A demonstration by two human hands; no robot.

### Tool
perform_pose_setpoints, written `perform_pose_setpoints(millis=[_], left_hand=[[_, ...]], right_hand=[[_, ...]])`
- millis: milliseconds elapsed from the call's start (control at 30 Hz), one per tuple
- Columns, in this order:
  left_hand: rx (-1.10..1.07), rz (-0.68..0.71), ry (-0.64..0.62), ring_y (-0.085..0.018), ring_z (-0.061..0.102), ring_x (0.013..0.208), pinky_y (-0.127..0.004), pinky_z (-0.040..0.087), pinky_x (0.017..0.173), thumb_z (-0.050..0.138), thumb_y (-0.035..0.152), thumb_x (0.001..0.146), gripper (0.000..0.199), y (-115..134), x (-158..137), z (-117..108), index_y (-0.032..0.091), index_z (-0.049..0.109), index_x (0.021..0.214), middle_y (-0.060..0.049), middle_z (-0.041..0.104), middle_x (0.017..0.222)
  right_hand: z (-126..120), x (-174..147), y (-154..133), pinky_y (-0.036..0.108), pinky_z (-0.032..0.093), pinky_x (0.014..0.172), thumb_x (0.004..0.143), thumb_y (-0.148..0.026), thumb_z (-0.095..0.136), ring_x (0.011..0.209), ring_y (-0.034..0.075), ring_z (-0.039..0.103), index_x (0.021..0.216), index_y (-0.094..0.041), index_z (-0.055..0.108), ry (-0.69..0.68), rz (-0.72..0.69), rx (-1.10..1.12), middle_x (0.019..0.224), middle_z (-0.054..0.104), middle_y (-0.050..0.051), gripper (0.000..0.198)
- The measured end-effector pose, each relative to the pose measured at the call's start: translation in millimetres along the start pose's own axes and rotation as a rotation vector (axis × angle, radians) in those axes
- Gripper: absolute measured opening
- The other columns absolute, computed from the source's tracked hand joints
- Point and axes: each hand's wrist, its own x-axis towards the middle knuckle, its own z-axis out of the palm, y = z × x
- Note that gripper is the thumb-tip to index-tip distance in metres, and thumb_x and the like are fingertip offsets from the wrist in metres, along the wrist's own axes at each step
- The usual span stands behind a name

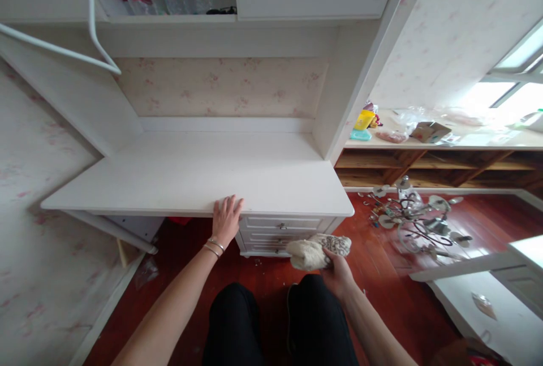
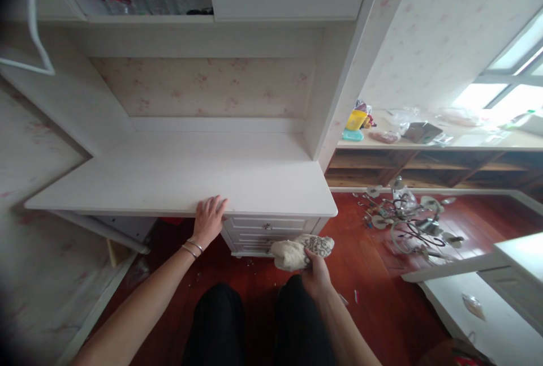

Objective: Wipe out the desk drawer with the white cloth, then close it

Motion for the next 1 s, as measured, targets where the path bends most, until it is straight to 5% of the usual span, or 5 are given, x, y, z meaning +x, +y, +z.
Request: perform_pose_setpoints(millis=[133,300,600,833,1000], left_hand=[[-0.136,0.045,-0.155,-0.027,0.033,0.134,-0.049,0.020,0.113,0.052,0.051,0.084,0.058,-30,13,-11,0.032,0.044,0.138,-0.006,0.038,0.147],[-0.145,-0.314,-0.248,-0.032,0.020,0.141,-0.064,0.017,0.108,0.022,0.062,0.090,0.062,-68,36,-9,0.033,0.033,0.144,-0.006,0.025,0.155],[-0.101,-0.372,-0.218,-0.034,0.021,0.140,-0.067,0.012,0.107,0.020,0.063,0.089,0.063,-74,40,8,0.033,0.038,0.141,-0.007,0.028,0.154],[-0.121,-0.374,-0.230,-0.035,0.020,0.141,-0.069,0.011,0.105,0.018,0.065,0.088,0.065,-77,41,9,0.033,0.037,0.142,-0.007,0.027,0.154],[-0.139,-0.372,-0.229,-0.035,0.020,0.141,-0.070,0.011,0.105,0.017,0.065,0.088,0.066,-77,40,9,0.033,0.037,0.142,-0.007,0.027,0.154]], right_hand=[[23,27,15,0.025,0.060,0.070,0.081,-0.007,0.052,0.073,0.015,0.070,0.105,-0.016,0.058,-0.055,0.036,0.030,0.081,0.072,0.002,0.026],[51,56,26,0.032,0.058,0.072,0.086,-0.015,0.050,0.077,0.018,0.069,0.106,-0.016,0.060,-0.107,0.089,0.051,0.082,0.071,0.003,0.022],[74,92,16,0.042,0.055,0.076,0.084,-0.012,0.037,0.068,0.018,0.065,0.108,-0.021,0.058,0.054,0.082,0.044,0.072,0.068,-0.001,0.033],[74,68,-1,0.037,0.055,0.078,0.087,-0.016,0.041,0.070,0.015,0.064,0.108,-0.022,0.058,0.117,0.006,0.078,0.074,0.067,-0.002,0.027],[93,27,-11,0.032,0.057,0.078,0.088,-0.015,0.044,0.079,0.015,0.066,0.108,-0.020,0.058,-0.016,-0.101,0.165,0.086,0.069,0.001,0.024]])
